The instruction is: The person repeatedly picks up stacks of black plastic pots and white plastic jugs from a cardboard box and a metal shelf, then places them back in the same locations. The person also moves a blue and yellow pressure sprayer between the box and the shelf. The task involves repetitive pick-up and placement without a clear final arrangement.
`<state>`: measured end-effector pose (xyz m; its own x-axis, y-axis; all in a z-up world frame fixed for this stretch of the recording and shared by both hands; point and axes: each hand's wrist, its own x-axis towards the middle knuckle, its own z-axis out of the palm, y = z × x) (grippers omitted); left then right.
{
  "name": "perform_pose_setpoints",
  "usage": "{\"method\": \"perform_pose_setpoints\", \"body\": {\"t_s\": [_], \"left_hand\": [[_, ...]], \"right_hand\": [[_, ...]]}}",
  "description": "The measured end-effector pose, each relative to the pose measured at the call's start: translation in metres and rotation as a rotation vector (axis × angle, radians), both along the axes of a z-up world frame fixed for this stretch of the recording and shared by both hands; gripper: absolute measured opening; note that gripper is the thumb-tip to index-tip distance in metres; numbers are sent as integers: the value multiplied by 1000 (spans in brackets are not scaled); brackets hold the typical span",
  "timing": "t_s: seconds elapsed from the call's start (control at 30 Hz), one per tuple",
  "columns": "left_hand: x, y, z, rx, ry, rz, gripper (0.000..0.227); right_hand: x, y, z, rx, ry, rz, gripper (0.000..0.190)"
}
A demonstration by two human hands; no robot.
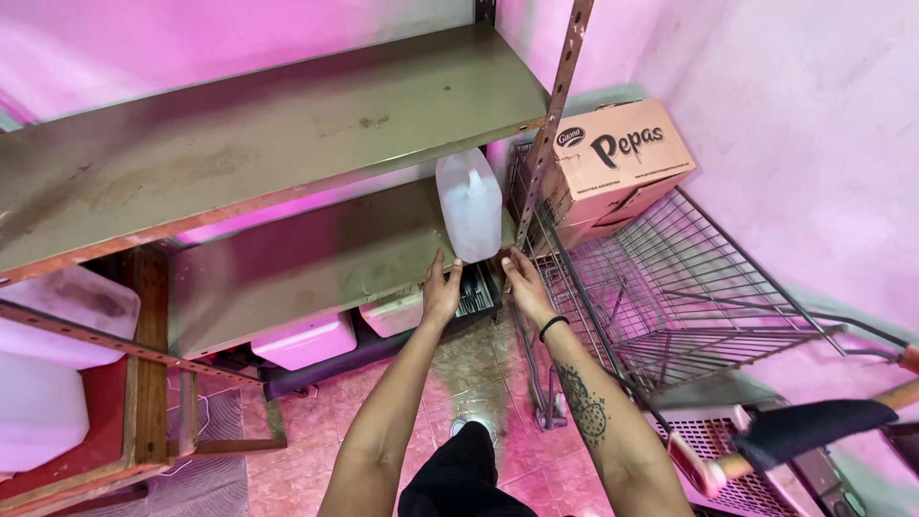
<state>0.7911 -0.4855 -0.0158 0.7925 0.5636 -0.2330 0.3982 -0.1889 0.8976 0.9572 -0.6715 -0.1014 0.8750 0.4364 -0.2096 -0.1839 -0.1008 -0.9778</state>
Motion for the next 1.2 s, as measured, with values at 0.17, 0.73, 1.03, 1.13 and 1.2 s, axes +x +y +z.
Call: {"method": "perform_pose_setpoints", "body": {"t_s": [0.17, 0.73, 1.03, 1.13, 1.2], "left_hand": [[63, 21, 27, -48, -14, 76, 87], [113, 42, 10, -149, -128, 150, 87], [-2, -7, 34, -100, -226, 142, 83], [-65, -27, 35, -85, -251, 146, 84], [-110, -40, 33, -83, -290, 136, 83]], "right_hand": [[20, 31, 92, -92, -4, -22, 79], [49, 79, 117, 37, -8, 4, 78], [-80, 28, 169, 23, -102, 3, 74], [-141, 6, 168, 50, -90, -15, 69], [-180, -6, 161, 121, -79, -2, 70]]}}
